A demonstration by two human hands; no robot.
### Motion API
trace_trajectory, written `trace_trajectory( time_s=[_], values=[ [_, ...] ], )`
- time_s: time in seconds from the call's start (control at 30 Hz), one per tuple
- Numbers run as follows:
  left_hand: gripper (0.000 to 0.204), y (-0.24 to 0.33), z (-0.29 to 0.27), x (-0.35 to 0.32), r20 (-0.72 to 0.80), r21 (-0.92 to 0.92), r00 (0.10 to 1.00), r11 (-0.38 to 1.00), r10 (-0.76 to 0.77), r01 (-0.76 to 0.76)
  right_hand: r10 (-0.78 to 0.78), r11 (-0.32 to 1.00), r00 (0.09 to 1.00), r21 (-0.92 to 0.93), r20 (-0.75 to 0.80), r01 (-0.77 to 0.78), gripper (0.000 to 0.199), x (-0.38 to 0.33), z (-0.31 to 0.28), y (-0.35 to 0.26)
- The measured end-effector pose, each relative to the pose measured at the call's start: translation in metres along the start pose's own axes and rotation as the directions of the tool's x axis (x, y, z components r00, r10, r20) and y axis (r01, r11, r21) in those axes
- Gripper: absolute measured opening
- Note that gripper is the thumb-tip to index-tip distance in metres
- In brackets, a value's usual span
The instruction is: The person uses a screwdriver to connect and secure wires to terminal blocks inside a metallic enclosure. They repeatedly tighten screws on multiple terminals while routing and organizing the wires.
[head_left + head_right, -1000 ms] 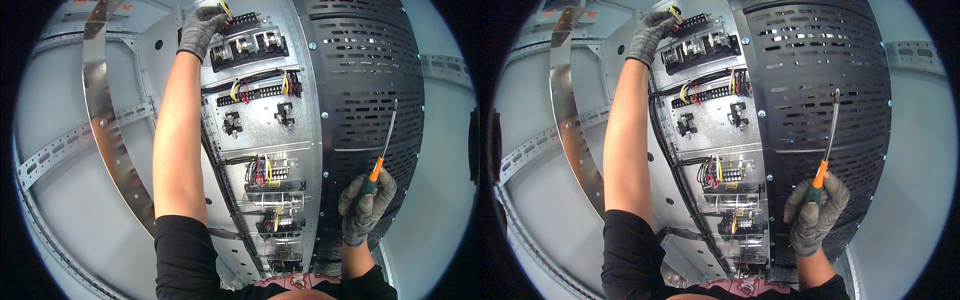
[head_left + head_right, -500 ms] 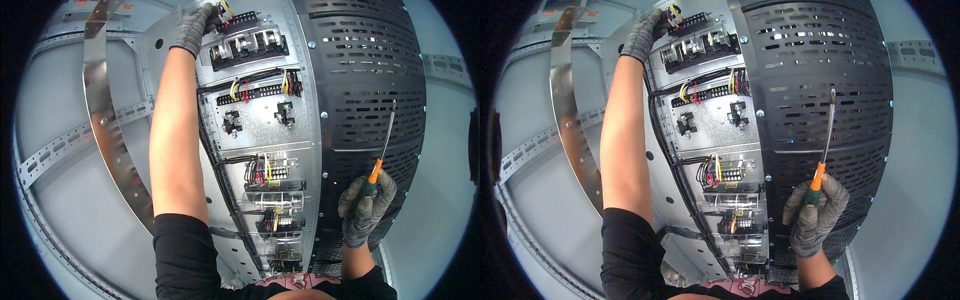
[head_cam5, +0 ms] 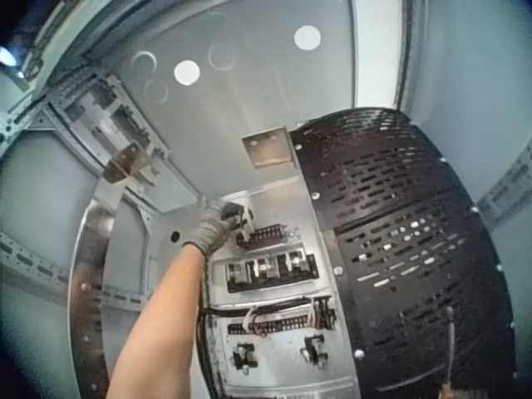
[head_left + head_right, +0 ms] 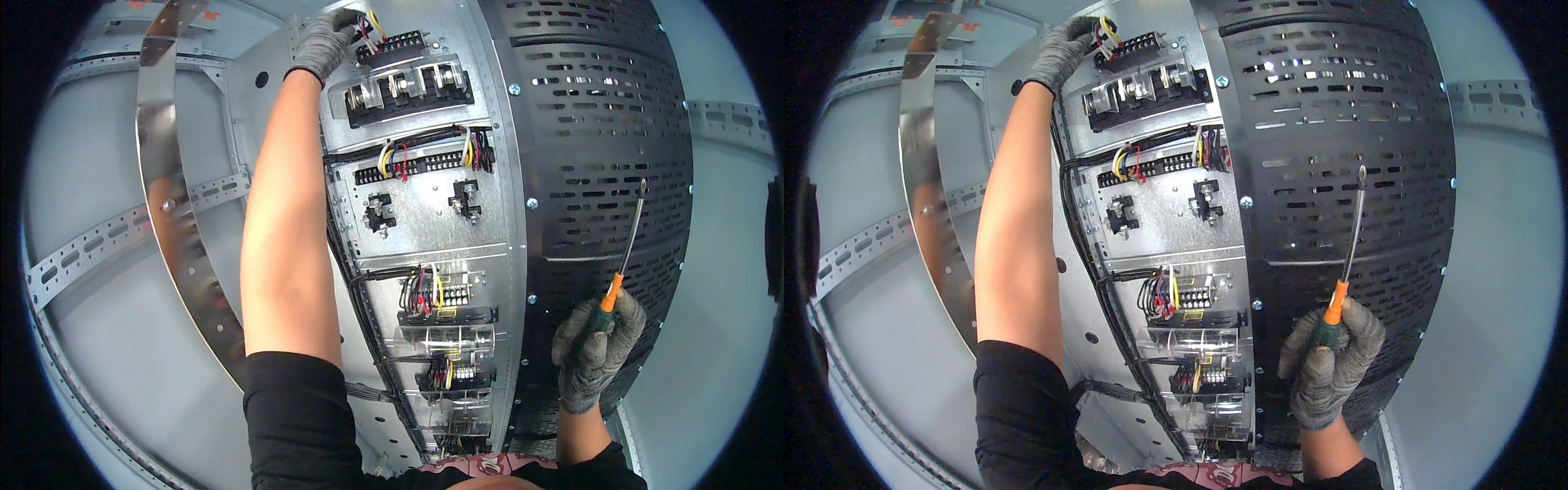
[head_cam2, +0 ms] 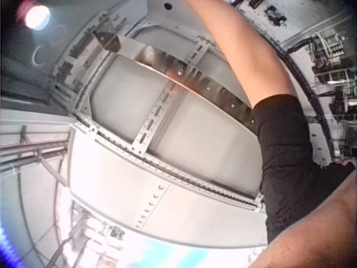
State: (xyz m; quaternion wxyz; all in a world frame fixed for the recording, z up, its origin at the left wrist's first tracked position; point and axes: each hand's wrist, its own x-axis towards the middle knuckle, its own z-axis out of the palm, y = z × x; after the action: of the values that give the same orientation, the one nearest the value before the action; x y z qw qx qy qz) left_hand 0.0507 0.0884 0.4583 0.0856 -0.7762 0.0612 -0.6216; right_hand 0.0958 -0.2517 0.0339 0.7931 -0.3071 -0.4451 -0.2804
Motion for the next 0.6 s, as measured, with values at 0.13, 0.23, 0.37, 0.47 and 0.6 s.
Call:
trace_trajectory(
  time_s=[0.13,0.23,0.37,0.47,0.6],
  values=[
    [0.042,0.011,-0.001,0.001,0.121,0.066,0.987,0.993,-0.105,0.097,0.01,0.999,0.999,0.041,0.05,-0.012,0.052,0.0,-0.002,0.001],
    [0.045,0.016,0.007,-0.009,0.116,0.128,0.989,0.989,-0.094,0.079,0.001,1.0,1.0,0.03,0.014,-0.002,0.052,-0.001,0.0,0.0],
    [0.044,-0.013,0.003,-0.002,0.226,-0.403,0.954,0.872,-0.199,0.278,0.024,0.995,0.999,0.099,-0.026,-0.022,0.056,-0.004,0.004,0.001],
    [0.05,-0.002,0.001,-0.008,0.231,-0.395,0.944,0.864,-0.237,0.314,0.03,0.992,0.999,0.125,-0.037,-0.025,0.056,-0.004,0.003,0.001],
    [0.058,0.037,0.009,-0.027,0.15,-0.131,0.983,0.983,-0.105,0.125,0.025,0.992,0.999,0.126,-0.034,-0.021,0.056,-0.004,0.001,0.0]
  ],
)
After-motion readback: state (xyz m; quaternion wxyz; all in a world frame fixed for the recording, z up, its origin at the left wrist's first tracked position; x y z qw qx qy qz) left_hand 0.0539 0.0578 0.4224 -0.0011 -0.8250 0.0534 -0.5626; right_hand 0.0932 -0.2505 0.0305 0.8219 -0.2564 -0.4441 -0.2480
